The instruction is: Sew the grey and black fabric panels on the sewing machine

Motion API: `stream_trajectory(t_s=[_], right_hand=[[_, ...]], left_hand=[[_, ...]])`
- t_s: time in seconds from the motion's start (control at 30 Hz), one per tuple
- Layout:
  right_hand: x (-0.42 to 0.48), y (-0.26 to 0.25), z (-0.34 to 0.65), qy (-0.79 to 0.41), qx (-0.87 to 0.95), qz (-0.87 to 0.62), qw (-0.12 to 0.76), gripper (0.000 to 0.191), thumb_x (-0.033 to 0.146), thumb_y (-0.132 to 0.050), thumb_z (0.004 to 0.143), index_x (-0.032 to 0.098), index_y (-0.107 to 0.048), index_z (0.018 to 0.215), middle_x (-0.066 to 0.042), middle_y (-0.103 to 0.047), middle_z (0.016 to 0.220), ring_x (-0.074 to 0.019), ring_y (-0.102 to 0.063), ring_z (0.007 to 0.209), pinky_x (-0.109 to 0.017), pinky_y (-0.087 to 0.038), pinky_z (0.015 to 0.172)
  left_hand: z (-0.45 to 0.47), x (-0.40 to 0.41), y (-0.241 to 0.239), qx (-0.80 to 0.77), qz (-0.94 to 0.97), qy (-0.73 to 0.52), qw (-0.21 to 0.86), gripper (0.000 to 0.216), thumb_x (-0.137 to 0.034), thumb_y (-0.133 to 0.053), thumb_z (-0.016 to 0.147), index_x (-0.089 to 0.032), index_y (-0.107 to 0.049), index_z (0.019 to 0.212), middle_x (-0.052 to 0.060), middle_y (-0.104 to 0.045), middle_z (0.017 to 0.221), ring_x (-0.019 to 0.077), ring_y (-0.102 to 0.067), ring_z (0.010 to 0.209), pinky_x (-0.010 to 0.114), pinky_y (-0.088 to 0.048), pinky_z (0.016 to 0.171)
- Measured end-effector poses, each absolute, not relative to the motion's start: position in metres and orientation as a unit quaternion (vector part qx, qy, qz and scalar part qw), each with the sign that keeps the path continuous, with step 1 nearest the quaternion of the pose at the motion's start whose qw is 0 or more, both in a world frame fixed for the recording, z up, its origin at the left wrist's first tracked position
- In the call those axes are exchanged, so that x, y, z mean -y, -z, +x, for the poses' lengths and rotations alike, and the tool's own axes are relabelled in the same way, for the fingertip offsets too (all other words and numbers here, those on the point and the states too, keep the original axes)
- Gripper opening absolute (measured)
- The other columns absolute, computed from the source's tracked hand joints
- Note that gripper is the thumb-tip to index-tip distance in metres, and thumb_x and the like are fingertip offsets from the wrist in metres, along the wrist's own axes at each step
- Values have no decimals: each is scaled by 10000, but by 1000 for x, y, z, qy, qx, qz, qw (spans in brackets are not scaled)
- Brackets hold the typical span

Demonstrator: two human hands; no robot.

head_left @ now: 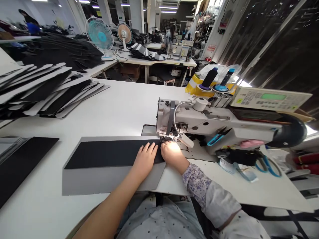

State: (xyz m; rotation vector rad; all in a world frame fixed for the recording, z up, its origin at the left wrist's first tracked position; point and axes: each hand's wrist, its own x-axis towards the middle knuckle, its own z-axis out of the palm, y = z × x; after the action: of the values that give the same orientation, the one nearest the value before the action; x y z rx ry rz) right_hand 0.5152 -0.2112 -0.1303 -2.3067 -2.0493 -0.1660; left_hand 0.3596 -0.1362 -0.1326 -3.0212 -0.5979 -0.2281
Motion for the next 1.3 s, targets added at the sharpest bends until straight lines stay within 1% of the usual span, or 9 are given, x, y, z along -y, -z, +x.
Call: stream_trajectory(t_s=[0.17,0.23,0.3,0.37,0.53,0.67,0.8,1.07,1.3], right_hand=[[214,123,520,44,674,-738,10,254,157,-410,928,164,-611,773,-99,-637,760,-200,-575,734,-318,-386,708],[222,122,516,62,664,-744,49,280,214,-419,949,174,-603,742,-84,-625,729,-200,-569,720,-317,-394,701],[234,122,502,76,645,-753,107,331,289,-420,967,185,-593,704,-72,-610,702,-200,-559,708,-317,-405,687],[248,126,479,66,664,-727,164,349,312,-414,973,190,-608,709,-68,-623,730,-195,-557,716,-318,-421,688],[269,147,420,34,765,-597,239,254,277,-504,934,214,-632,1144,-61,-628,1216,-255,-528,1095,-401,-419,945],[262,153,407,26,760,-599,253,275,248,-529,908,214,-633,1160,-54,-629,1232,-277,-523,1101,-430,-432,937],[256,149,410,26,764,-592,255,282,241,-508,912,210,-631,1164,-62,-631,1229,-275,-533,1078,-429,-453,894],[258,146,412,-3,763,-597,249,290,251,-497,927,220,-597,1198,-63,-611,1239,-277,-501,1104,-455,-435,908],[255,128,412,-65,758,-618,200,266,287,-552,911,197,-580,1160,-88,-594,1033,-235,-510,979,-401,-434,884]], left_hand=[[369,133,131,213,-976,34,-10,511,-160,-380,897,-227,-439,1400,72,-431,1466,280,-394,1337,487,-364,1063],[367,131,127,202,-978,14,-52,557,-348,-476,895,-204,-394,1426,93,-368,1504,309,-327,1376,519,-327,1085],[362,125,122,171,-979,-9,-107,773,-573,-558,811,-194,-346,1450,108,-305,1534,335,-262,1403,536,-285,1108],[352,111,117,151,-977,-8,-153,823,-650,-560,774,-239,-338,1452,88,-301,1538,317,-276,1400,510,-273,1122],[276,42,108,374,-912,136,-99,372,-436,-405,934,-258,-594,1201,63,-567,1286,229,-512,1192,393,-359,1055],[195,-9,102,604,-788,116,31,337,-371,-409,920,-178,-619,1099,121,-622,1083,271,-587,1008,398,-450,897],[159,-32,102,692,-720,43,42,370,-382,-401,912,-131,-599,1098,152,-622,1058,291,-598,978,388,-454,863],[161,-30,111,700,-711,38,53,408,-381,-367,913,-128,-604,1128,172,-623,1065,315,-591,987,411,-462,836],[254,28,140,433,-898,59,60,505,-381,-329,946,-214,-427,1412,112,-397,1479,320,-337,1362,517,-285,1103]])
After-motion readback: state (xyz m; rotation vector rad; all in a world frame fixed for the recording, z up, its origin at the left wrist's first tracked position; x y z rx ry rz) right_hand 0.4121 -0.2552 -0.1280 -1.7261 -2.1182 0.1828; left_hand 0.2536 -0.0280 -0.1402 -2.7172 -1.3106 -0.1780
